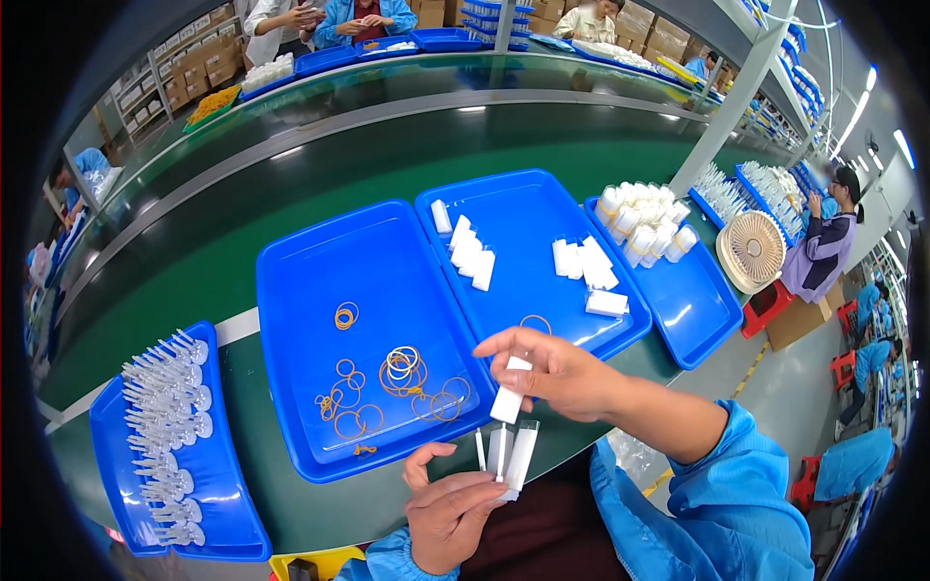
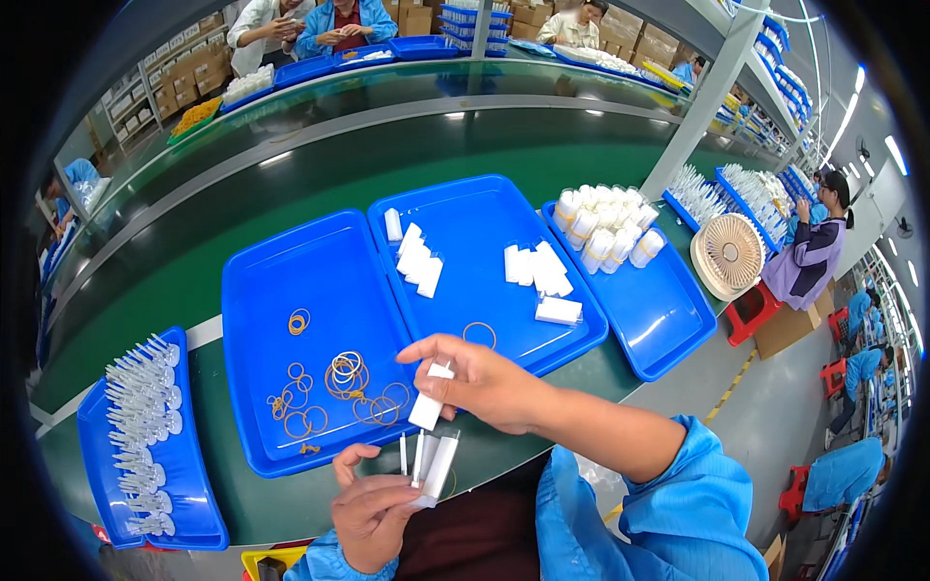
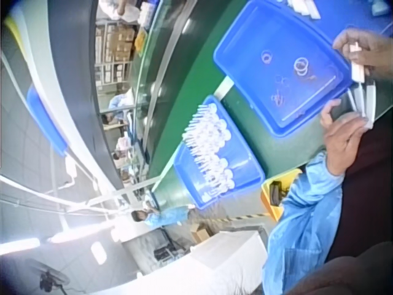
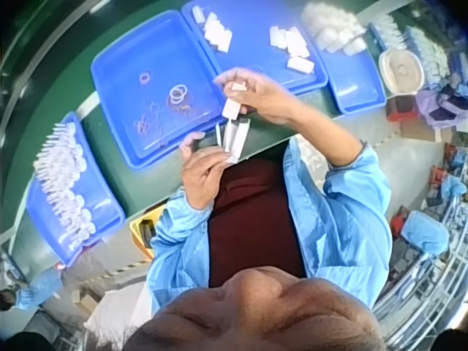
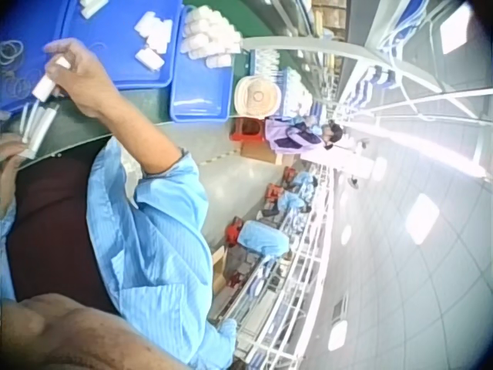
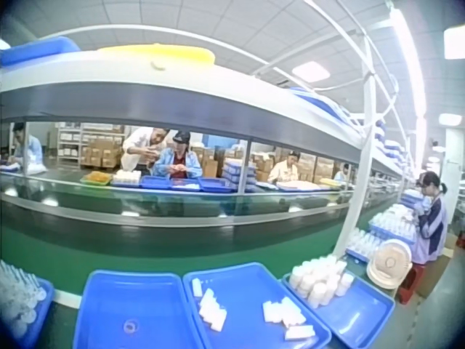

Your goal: Bundling small plastic components using rubber bands and organizing them in trays on a production line.

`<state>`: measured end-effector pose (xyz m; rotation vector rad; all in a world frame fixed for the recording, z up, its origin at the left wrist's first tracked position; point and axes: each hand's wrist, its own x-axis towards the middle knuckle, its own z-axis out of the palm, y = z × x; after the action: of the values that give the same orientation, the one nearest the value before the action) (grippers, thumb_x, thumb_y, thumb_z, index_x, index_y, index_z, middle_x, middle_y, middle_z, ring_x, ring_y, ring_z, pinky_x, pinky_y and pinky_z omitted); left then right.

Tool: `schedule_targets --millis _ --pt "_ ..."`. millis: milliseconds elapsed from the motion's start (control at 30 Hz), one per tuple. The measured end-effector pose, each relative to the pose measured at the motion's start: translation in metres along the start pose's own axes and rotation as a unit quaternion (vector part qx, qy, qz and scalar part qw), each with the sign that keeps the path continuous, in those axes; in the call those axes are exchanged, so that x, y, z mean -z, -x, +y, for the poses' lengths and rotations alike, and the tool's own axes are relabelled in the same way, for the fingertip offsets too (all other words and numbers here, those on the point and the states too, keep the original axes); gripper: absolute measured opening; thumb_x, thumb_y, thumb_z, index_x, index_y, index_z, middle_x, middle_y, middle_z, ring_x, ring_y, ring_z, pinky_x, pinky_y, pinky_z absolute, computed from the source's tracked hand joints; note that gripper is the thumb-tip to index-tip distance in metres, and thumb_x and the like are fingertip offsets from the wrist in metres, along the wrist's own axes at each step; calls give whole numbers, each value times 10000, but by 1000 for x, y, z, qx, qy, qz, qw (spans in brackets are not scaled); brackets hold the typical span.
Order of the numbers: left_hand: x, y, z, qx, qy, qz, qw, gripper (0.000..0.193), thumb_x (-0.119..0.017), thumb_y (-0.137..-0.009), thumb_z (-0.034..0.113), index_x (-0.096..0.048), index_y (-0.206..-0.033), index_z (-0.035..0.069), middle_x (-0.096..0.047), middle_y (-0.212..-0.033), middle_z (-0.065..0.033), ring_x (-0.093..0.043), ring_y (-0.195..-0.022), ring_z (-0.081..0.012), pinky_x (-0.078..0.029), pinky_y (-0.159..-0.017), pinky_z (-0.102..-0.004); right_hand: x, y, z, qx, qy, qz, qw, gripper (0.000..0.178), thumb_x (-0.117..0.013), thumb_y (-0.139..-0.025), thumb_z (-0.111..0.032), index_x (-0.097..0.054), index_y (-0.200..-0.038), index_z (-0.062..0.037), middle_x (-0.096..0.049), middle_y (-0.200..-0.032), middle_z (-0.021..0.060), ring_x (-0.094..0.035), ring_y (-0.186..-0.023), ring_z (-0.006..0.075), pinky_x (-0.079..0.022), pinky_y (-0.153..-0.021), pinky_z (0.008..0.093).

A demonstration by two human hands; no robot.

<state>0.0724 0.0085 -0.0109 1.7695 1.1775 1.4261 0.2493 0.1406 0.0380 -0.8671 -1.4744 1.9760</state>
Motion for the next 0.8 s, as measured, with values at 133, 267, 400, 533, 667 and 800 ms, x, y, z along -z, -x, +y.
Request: schedule_targets --millis 133,267,400,533,667,800 --pt "0 0 0 5 -3 -4 1000 144 -709 -710 103 -695 -837 171 -678 -800 17 -548 -846 -156 -307 -878 -381 4 0 3 -67 -117 -53 989 244 -519 -916 -190 -480 -1105 -41 -514 -877 -6 -491 -774 71 -392 -641 209" --pt "1 0 1 -1 -6 -3 1000 149 -702 -714 97 -693 -843 170 -676 -792 19 -552 -833 -153 -310 -867 -380 7 2 9 -74 -102 -63 990 181 -519 -913 -199 -486 -1024 -60 -526 -865 5 -510 -777 109 -386 -652 240" --pt "0 -2 -1 5 -21 -3 1000 149 -696 -716 92 -690 -844 168 -670 -767 21 -555 -807 -140 -312 -862 -381 6 9 -10 102 467 -42 877 156 -502 -913 -214 -476 -963 -69 -544 -845 73 -526 -777 222 -387 -688 325" --pt "1 -3 0 -5 -42 -31 999 178 -693 -675 72 -702 -814 183 -658 -798 57 -507 -905 -195 -319 -861 -368 8 14 -7 51 398 -64 914 190 -473 -924 -246 -466 -949 -57 -553 -835 110 -530 -780 259 -387 -730 349" --pt "0 1 2 -57 -82 -33 995 234 -699 -617 55 -712 -795 206 -637 -863 95 -431 -991 -267 -323 -865 -356 13 18 -6 -20 184 -106 977 241 -429 -946 -287 -461 -943 -49 -550 -821 85 -512 -767 201 -387 -704 301" --pt "-6 -1 2 -53 -82 -19 995 200 -708 -630 70 -702 -784 197 -620 -855 82 -437 -986 -264 -318 -870 -367 1 25 1 50 305 -121 943 267 -410 -948 -317 -453 -926 -55 -542 -813 73 -501 -764 183 -360 -748 334"
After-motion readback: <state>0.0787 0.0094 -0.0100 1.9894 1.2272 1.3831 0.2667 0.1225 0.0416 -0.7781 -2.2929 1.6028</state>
